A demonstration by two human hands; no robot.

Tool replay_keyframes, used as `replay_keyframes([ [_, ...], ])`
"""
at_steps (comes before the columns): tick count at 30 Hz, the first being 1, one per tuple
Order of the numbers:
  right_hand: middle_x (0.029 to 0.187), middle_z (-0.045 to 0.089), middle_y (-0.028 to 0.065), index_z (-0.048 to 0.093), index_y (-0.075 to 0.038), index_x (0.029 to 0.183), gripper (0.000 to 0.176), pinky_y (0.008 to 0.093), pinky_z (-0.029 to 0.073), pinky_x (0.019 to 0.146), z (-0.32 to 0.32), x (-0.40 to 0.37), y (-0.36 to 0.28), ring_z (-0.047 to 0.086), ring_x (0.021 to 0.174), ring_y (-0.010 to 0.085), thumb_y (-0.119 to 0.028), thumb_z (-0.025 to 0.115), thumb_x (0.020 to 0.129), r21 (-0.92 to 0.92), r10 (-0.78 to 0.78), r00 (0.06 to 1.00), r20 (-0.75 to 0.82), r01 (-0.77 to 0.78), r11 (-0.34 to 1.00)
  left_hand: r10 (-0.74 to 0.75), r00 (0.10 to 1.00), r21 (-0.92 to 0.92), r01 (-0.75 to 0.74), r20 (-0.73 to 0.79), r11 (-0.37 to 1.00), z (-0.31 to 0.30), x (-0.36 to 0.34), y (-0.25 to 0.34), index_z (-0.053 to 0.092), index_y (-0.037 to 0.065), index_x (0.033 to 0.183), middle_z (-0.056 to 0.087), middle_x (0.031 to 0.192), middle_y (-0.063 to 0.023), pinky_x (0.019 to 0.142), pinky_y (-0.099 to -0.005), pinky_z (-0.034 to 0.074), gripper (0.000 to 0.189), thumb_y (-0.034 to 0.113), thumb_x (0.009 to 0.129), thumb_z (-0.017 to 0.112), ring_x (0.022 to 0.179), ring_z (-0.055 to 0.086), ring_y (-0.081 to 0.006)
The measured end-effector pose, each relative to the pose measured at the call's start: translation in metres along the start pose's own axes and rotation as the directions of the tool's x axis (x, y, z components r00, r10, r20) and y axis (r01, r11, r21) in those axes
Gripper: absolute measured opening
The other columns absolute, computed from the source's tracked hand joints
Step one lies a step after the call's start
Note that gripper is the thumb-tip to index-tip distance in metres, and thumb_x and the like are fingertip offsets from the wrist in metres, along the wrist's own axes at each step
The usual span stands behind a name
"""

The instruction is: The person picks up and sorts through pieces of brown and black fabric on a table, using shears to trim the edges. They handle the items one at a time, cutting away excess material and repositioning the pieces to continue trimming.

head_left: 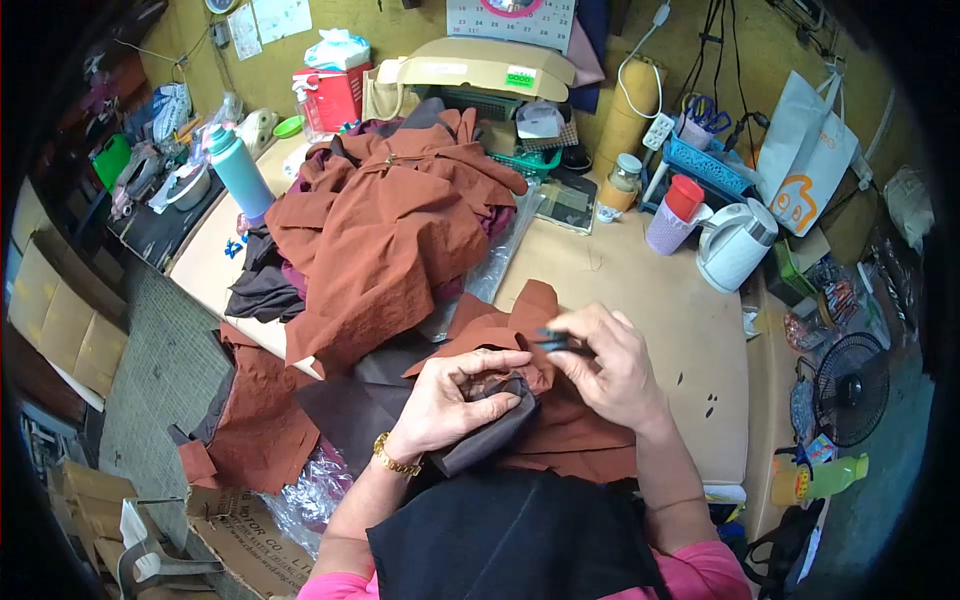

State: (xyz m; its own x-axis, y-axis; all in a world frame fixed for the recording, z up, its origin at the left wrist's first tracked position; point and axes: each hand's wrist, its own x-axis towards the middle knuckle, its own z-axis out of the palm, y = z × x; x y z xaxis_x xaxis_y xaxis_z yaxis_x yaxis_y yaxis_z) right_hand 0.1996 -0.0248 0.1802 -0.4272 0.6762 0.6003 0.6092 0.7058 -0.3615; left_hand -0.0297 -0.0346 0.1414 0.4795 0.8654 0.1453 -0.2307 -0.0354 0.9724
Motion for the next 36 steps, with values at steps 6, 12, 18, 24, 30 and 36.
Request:
replay_keyframes([
  [6, 0.088, 0.062, -0.0009, 0.068, -0.016, 0.108, 0.037, 0.0353, 0.038, 0.071, 0.007, -0.011, 0.002, 0.059, 0.077, 0.0186, -0.014, 0.078, 0.073, -0.163, -0.122, 0.991, -0.051, 0.112, 0.98, 0.001, 1.0, -0.057, -0.003, -0.031, 0.998, 0.005, -0.002, 0.005, 0.059, -0.004, 0.13, 0.066, 0.109, -0.0043, 0.089, -0.0239, 0.051, 0.048, -0.003, 0.084, 0.073, 0.099, 0.061, -0.0081],
  [12, 0.087, 0.06, -0.0065, 0.073, -0.023, 0.104, 0.034, 0.0352, 0.035, 0.076, 0.008, -0.013, 0.005, 0.053, 0.073, 0.0133, -0.016, 0.078, 0.071, -0.253, -0.219, 0.967, -0.131, 0.181, 0.95, 0.008, 0.999, 0.068, -0.005, -0.032, 0.998, 0.006, -0.004, 0.007, 0.058, -0.003, 0.131, 0.066, 0.111, -0.0046, 0.089, -0.0239, 0.051, 0.05, -0.003, 0.084, 0.073, 0.099, 0.061, -0.0081],
  [18, 0.086, 0.059, -0.0071, 0.073, -0.023, 0.102, 0.03, 0.0361, 0.035, 0.077, 0.01, -0.014, 0.004, 0.053, 0.073, 0.0126, -0.017, 0.076, 0.073, -0.307, -0.279, 0.95, -0.138, 0.227, 0.924, 0.062, 0.998, 0.307, -0.06, 0.002, 0.95, 0.006, -0.006, 0.018, 0.059, -0.001, 0.132, 0.067, 0.109, -0.0053, 0.09, -0.0252, 0.051, 0.051, 0.0, 0.083, 0.073, 0.098, 0.062, -0.0088],
  [24, 0.087, 0.059, -0.0064, 0.073, -0.023, 0.103, 0.032, 0.0368, 0.035, 0.076, 0.004, -0.014, -0.005, 0.054, 0.073, 0.0124, -0.015, 0.071, 0.072, -0.413, -0.322, 0.939, -0.117, 0.249, 0.876, 0.174, 0.985, 0.381, -0.159, -0.006, 0.911, 0.009, -0.006, 0.012, 0.059, 0.005, 0.133, 0.07, 0.102, -0.011, 0.084, -0.0255, 0.051, 0.053, 0.005, 0.081, 0.071, 0.09, 0.064, -0.0104],
  [30, 0.088, 0.06, -0.0049, 0.072, -0.02, 0.107, 0.037, 0.0362, 0.036, 0.075, -0.001, -0.014, -0.008, 0.055, 0.073, 0.0126, -0.014, 0.068, 0.071, -0.42, -0.337, 0.94, -0.057, 0.283, 0.862, 0.103, 0.995, 0.314, -0.094, -0.012, 0.945, 0.008, -0.008, 0.012, 0.059, 0.004, 0.133, 0.071, 0.107, -0.0091, 0.087, -0.0251, 0.051, 0.053, 0.004, 0.081, 0.071, 0.093, 0.064, -0.0082],
  [36, 0.091, 0.064, -0.0039, 0.072, -0.013, 0.106, 0.033, 0.0327, 0.038, 0.072, 0.005, -0.014, -0.002, 0.06, 0.075, 0.0128, -0.01, 0.07, 0.073, -0.281, -0.347, 0.93, -0.12, 0.303, 0.91, 0.115, 0.993, 0.349, -0.111, 0.011, 0.93, 0.01, -0.008, 0.019, 0.058, 0.002, 0.134, 0.07, 0.109, -0.0077, 0.09, -0.0247, 0.05, 0.054, 0.002, 0.081, 0.071, 0.097, 0.063, -0.0069],
])
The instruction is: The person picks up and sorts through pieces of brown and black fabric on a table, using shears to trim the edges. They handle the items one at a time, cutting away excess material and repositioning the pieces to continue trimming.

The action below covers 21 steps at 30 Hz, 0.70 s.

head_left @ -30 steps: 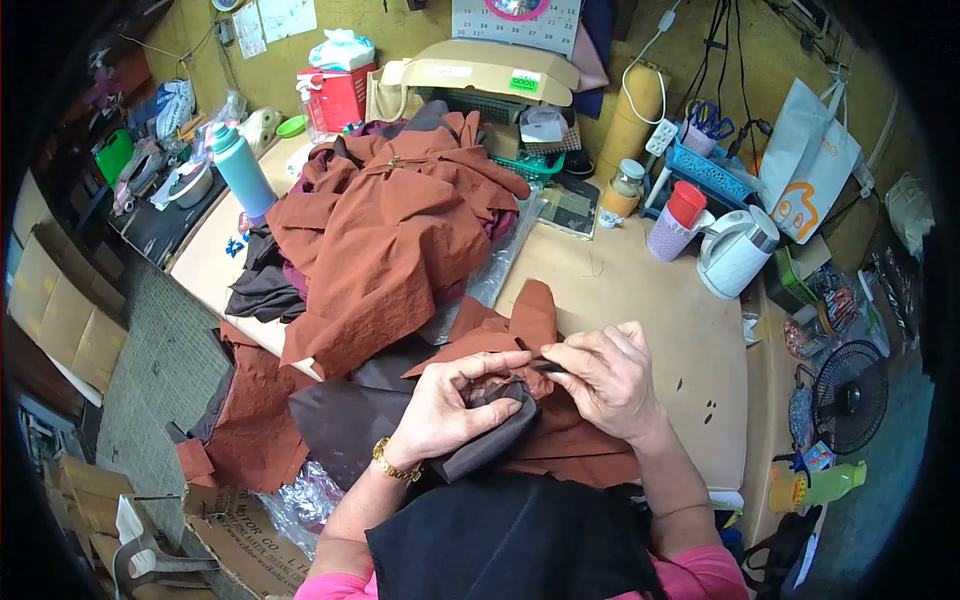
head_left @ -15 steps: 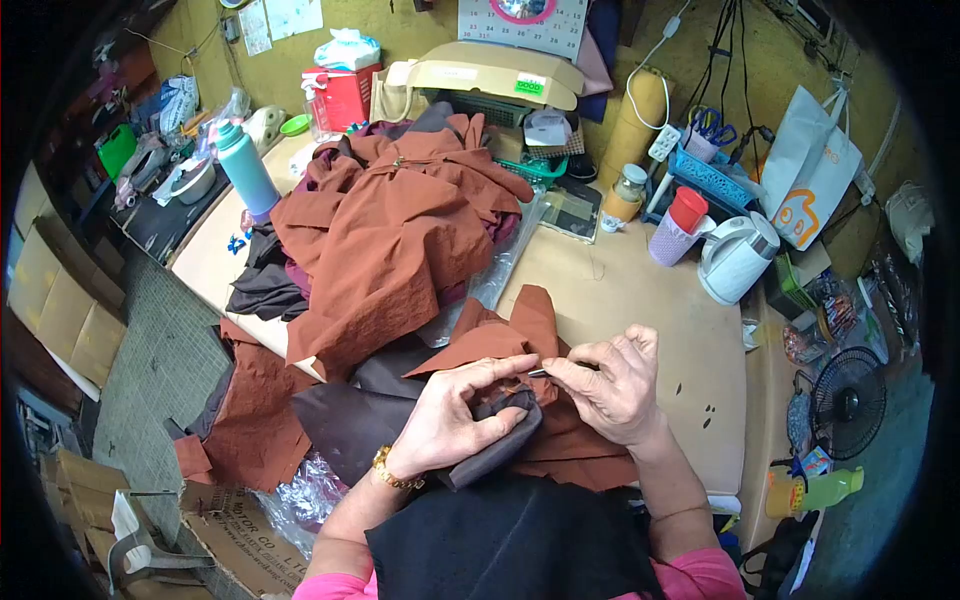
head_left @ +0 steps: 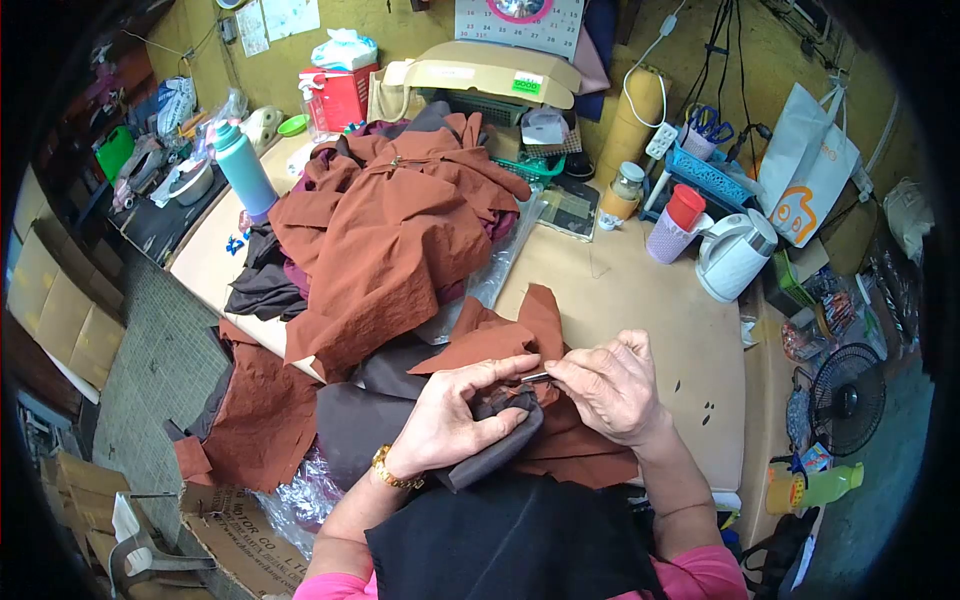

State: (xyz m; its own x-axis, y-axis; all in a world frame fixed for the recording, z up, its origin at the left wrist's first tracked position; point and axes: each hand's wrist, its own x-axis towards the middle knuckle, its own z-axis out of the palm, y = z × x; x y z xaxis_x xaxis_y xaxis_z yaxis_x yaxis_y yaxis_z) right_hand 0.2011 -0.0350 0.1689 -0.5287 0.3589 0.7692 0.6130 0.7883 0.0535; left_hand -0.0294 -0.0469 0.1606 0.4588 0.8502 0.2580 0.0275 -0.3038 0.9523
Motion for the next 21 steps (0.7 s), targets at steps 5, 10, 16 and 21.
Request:
replay_keyframes([
  [5, 0.09, 0.064, -0.0037, 0.071, -0.013, 0.103, 0.03, 0.0328, 0.037, 0.072, -0.0031, 0.0012, 0.0012, 0.059, 0.074, 0.0127, -0.009, 0.071, 0.073, -0.002, -0.03, 0.999, -0.018, 0.03, 1.0, -0.02, 1.0, -0.086, 0.02, 0.002, 0.996, 0.0, -0.0011, -0.0032, 0.058, 0.002, 0.134, 0.07, 0.112, -0.0077, 0.091, -0.0246, 0.049, 0.055, 0.001, 0.081, 0.071, 0.099, 0.062, -0.0064],
  [10, 0.089, 0.063, -0.0039, 0.072, -0.015, 0.102, 0.03, 0.0332, 0.035, 0.072, -0.0068, 0.0029, 0.0009, 0.058, 0.072, 0.0123, -0.011, 0.071, 0.073, -0.118, -0.002, 1.0, -0.01, 0.001, 0.993, 0.005, 1.0, -0.053, -0.004, 0.019, 0.999, -0.0025, -0.0002, -0.0032, 0.057, -0.003, 0.134, 0.066, 0.122, -0.0075, 0.096, -0.0268, 0.048, 0.053, 0.0, 0.083, 0.073, 0.106, 0.06, -0.0102],
  [16, 0.09, 0.063, -0.0044, 0.072, -0.016, 0.103, 0.03, 0.0332, 0.035, 0.071, -0.0103, 0.0038, -0.0019, 0.058, 0.072, 0.0117, -0.012, 0.07, 0.073, -0.146, -0.013, 1.0, 0.018, 0.016, 0.989, -0.034, 0.999, -0.083, 0.037, 0.035, 0.996, -0.0019, 0.0003, -0.0033, 0.055, -0.004, 0.135, 0.065, 0.124, -0.009, 0.097, -0.0271, 0.048, 0.055, -0.001, 0.083, 0.072, 0.108, 0.059, -0.0107],
  [21, 0.091, 0.063, -0.004, 0.072, -0.014, 0.104, 0.032, 0.0325, 0.037, 0.07, -0.0094, 0.0043, -0.0015, 0.059, 0.073, 0.012, -0.012, 0.068, 0.072, -0.079, -0.048, 0.999, 0.022, 0.049, 0.996, -0.044, 0.997, -0.135, 0.053, 0.071, 0.989, -0.0028, 0.0009, -0.0014, 0.054, -0.005, 0.135, 0.064, 0.126, -0.0102, 0.098, -0.029, 0.048, 0.055, -0.002, 0.084, 0.071, 0.111, 0.06, -0.0131],
])
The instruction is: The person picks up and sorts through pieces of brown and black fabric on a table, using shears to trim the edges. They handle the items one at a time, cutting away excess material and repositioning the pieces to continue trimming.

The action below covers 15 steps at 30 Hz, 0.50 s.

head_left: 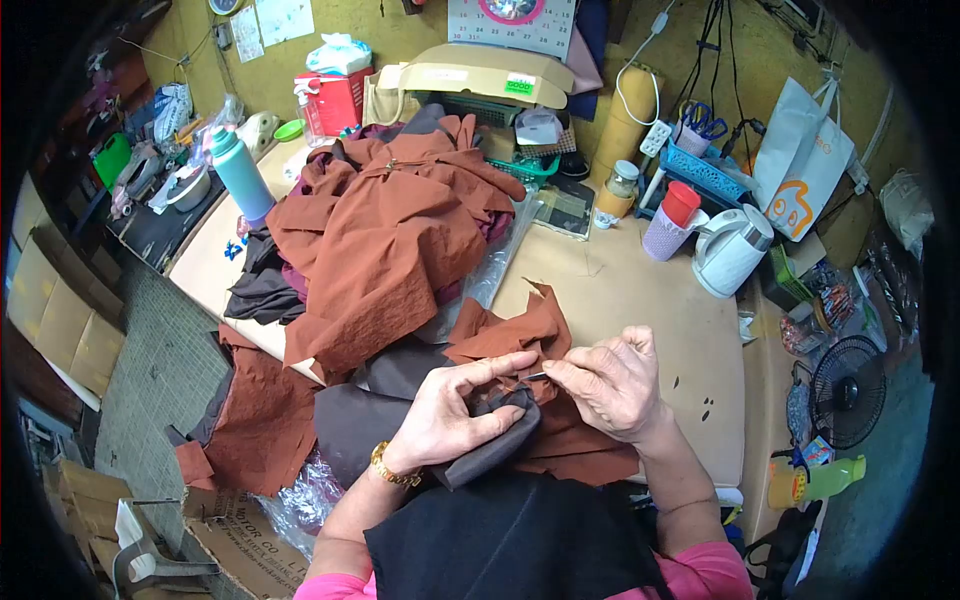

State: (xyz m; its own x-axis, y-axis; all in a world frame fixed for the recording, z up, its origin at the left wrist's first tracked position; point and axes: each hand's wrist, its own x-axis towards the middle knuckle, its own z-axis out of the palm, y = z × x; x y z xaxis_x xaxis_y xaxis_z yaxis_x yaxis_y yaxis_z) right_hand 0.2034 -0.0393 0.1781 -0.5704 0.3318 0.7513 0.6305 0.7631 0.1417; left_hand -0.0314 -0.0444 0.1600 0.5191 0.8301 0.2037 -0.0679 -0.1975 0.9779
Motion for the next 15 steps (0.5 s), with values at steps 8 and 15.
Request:
replay_keyframes([
  [8, 0.091, 0.063, -0.0025, 0.072, -0.011, 0.103, 0.034, 0.0313, 0.039, 0.066, 0.0047, -0.0052, 0.0, 0.06, 0.073, 0.0136, -0.009, 0.07, 0.069, 0.037, -0.006, 1.0, -0.024, 0.007, 0.999, -0.012, 1.0, -0.078, 0.012, 0.007, 0.997, 0.0011, 0.0009, -0.0023, 0.053, -0.006, 0.136, 0.063, 0.126, -0.0111, 0.1, -0.0295, 0.047, 0.055, -0.004, 0.084, 0.071, 0.112, 0.06, -0.014],
  [15, 0.089, 0.063, -0.0008, 0.072, -0.009, 0.104, 0.033, 0.0318, 0.039, 0.061, 0.0075, -0.0075, -0.0006, 0.059, 0.07, 0.0144, -0.007, 0.071, 0.071, 0.06, 0.011, 1.0, -0.022, -0.01, 0.998, -0.007, 1.0, -0.086, 0.008, 0.007, 0.996, 0.0012, 0.0016, -0.0054, 0.051, -0.006, 0.137, 0.063, 0.126, -0.0114, 0.101, -0.0298, 0.047, 0.057, -0.004, 0.084, 0.07, 0.114, 0.059, -0.0138],
])
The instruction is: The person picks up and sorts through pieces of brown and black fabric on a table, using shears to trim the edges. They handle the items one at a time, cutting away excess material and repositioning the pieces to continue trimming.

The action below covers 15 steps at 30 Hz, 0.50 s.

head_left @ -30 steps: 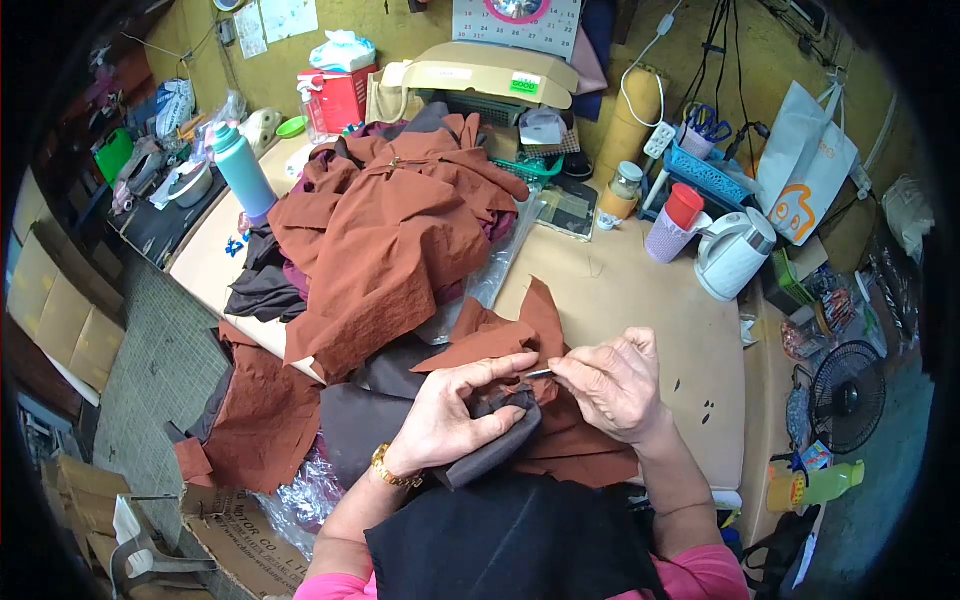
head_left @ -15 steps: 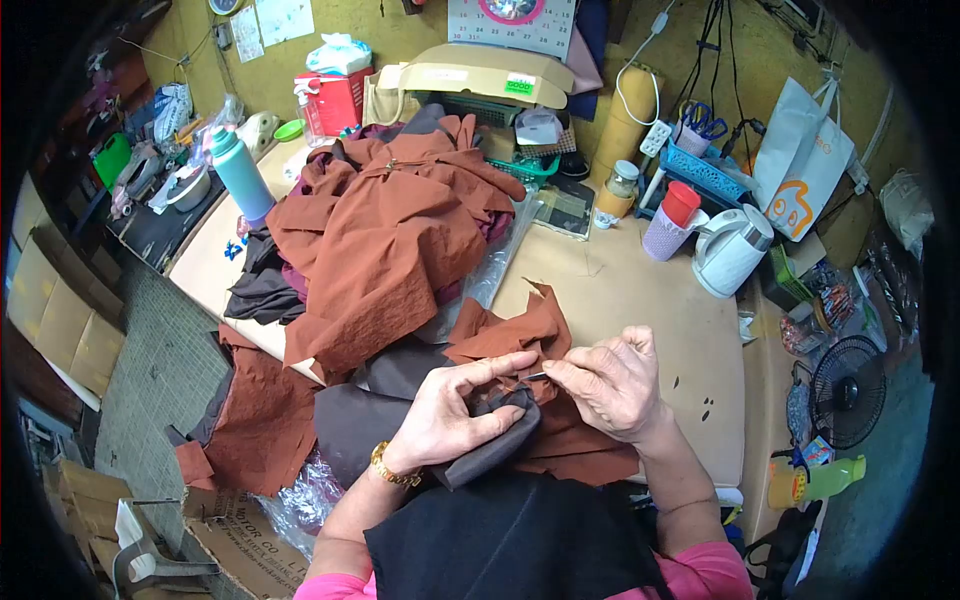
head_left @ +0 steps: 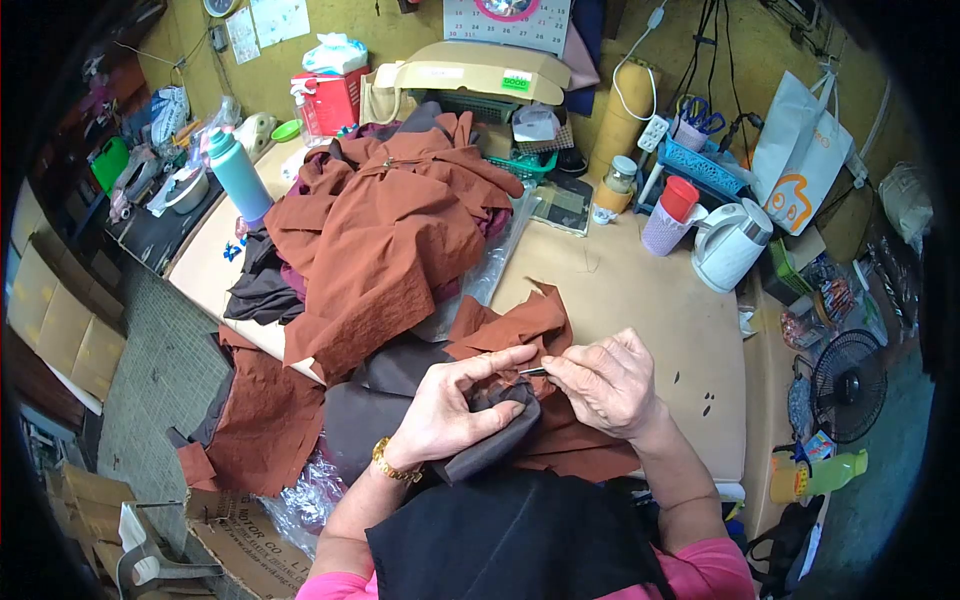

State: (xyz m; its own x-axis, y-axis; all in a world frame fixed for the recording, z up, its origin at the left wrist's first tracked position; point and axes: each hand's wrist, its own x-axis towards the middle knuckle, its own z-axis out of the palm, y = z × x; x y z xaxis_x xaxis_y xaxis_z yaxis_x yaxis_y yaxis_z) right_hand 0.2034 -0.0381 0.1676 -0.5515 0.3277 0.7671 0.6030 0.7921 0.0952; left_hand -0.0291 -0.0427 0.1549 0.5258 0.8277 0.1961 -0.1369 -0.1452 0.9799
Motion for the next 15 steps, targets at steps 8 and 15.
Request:
replay_keyframes([
  [8, 0.084, 0.064, 0.0007, 0.07, -0.01, 0.103, 0.038, 0.0323, 0.037, 0.057, 0.017, -0.011, 0.004, 0.057, 0.064, 0.0163, -0.003, 0.081, 0.067, 0.091, 0.115, 0.991, -0.065, -0.109, 0.99, 0.008, 1.0, 0.031, -0.008, 0.008, 0.999, -0.002, 0.007, -0.001, 0.05, -0.006, 0.139, 0.063, 0.126, -0.0096, 0.1, -0.0275, 0.046, 0.058, -0.004, 0.084, 0.07, 0.113, 0.058, -0.0119],
  [15, 0.099, 0.06, 0.0171, 0.063, -0.005, 0.11, 0.029, 0.043, 0.05, 0.078, 0.046, -0.077, 0.077, 0.062, 0.089, 0.037, -0.002, 0.069, 0.082, 0.064, 0.754, 0.654, -0.061, -0.752, 0.657, 0.226, 0.96, 0.115, -0.247, 0.165, 0.962, -0.027, 0.07, 0.037, 0.06, -0.002, 0.13, 0.064, 0.125, -0.0061, 0.095, -0.0293, 0.048, 0.049, 0.006, 0.082, 0.067, 0.109, 0.061, -0.0111],
])
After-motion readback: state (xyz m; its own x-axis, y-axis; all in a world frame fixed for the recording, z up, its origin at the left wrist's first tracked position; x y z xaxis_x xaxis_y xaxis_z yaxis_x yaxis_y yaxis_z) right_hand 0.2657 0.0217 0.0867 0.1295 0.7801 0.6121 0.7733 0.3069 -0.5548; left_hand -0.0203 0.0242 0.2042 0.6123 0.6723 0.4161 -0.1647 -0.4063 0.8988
